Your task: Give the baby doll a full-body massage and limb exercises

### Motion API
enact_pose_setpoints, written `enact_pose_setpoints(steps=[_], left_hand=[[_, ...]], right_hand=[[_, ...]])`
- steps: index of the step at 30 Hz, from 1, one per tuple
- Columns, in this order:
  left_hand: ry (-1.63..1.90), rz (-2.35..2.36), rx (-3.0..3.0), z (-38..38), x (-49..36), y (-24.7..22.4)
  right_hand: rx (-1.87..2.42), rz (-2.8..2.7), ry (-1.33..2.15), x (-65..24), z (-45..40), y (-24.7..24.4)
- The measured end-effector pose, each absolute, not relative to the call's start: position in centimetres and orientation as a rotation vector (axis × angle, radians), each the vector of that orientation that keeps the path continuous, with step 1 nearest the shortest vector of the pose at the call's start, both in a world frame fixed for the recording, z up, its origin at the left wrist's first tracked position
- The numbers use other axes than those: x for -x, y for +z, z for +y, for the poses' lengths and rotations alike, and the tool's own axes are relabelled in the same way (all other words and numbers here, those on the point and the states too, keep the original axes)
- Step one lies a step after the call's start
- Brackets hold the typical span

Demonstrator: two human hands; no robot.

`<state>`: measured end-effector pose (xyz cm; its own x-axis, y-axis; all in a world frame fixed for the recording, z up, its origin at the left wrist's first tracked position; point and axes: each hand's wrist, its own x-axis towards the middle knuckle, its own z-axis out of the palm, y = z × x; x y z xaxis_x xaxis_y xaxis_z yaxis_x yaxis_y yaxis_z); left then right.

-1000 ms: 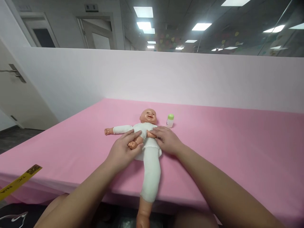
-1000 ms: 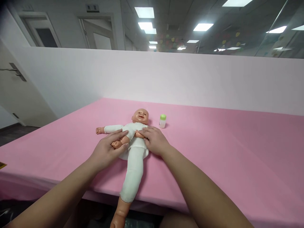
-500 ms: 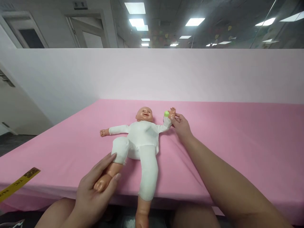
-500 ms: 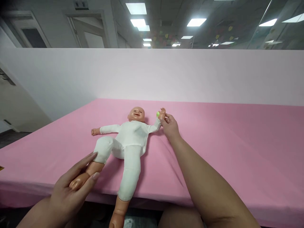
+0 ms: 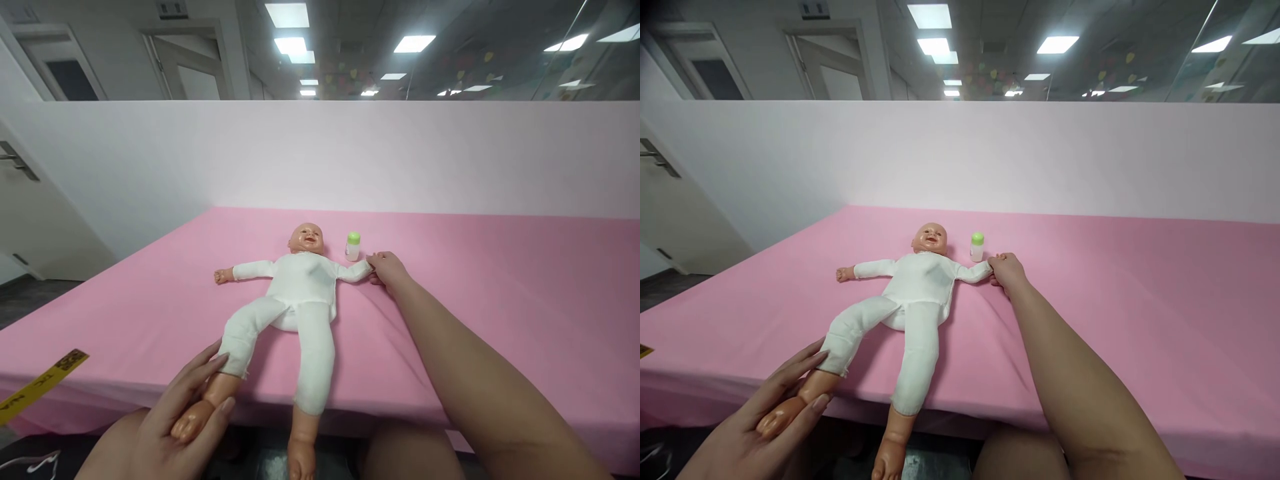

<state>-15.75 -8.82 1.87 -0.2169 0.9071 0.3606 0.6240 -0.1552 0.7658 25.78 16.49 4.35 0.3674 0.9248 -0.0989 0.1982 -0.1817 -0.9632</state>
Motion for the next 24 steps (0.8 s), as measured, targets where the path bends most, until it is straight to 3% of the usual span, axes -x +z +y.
enact_pose_setpoints(steps=[5,14,24], left_hand=[[1.454,1.617,-1.825,-6.6,14.6,2.4],[1.537,1.507,-1.927,-0.3,11.8,5.5],[1.442,1.469,-1.947,3.6,9.3,5.5]], right_hand=[[1.38,-1.161,0.85,-23.0,15.1,5.3],[1.114,-1.995,0.285,-17.4,11.2,6.4],[0.985,-2.253,0.292,-17.1,11.5,6.4]])
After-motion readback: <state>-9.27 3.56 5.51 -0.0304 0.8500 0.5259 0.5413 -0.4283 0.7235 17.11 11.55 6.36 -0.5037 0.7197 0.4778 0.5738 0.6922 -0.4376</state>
